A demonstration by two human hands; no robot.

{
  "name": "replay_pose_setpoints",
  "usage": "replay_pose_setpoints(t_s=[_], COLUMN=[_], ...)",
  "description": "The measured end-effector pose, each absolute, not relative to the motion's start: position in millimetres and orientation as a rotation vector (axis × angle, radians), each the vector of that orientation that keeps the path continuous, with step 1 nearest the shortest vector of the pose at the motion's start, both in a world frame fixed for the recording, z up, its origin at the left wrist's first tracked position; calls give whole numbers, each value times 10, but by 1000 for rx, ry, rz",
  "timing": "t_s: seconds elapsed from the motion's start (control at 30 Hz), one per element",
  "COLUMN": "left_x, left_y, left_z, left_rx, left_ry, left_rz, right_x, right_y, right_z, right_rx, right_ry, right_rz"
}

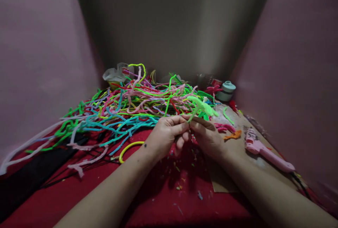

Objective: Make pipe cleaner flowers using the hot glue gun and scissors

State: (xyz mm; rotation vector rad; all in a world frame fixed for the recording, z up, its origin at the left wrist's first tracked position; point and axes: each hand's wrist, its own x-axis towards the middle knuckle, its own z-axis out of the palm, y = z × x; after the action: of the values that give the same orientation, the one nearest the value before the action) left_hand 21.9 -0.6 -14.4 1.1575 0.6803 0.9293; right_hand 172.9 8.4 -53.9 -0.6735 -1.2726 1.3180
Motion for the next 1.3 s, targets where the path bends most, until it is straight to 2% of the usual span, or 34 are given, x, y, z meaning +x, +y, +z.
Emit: replay_pose_setpoints(t_s=[0.13,0.23,0.53,0.7,1.03,1.17,1.3], left_x=[194,206,267,260,223,179,211], left_y=[-3,-17,-13,-20,2,16,2], left_z=[-134,-108,-269,-219,-136,-137,-95], left_rx=[1094,1257,2134,1817,1159,1081,1280], left_ry=[610,680,1119,1109,762,607,717], left_rz=[777,790,1319,1185,895,715,779], right_x=[1706,1663,1666,1671,1718,1707,1678], right_y=[74,50,68,54,90,69,73], right_z=[-525,-489,-492,-451,-466,-450,-447], right_rx=[-573,-525,-742,-695,-619,-503,-505], right_ry=[-1238,-1230,-1259,-1320,-1224,-1204,-1132], right_rz=[1429,1429,1177,1250,1376,1454,1484])
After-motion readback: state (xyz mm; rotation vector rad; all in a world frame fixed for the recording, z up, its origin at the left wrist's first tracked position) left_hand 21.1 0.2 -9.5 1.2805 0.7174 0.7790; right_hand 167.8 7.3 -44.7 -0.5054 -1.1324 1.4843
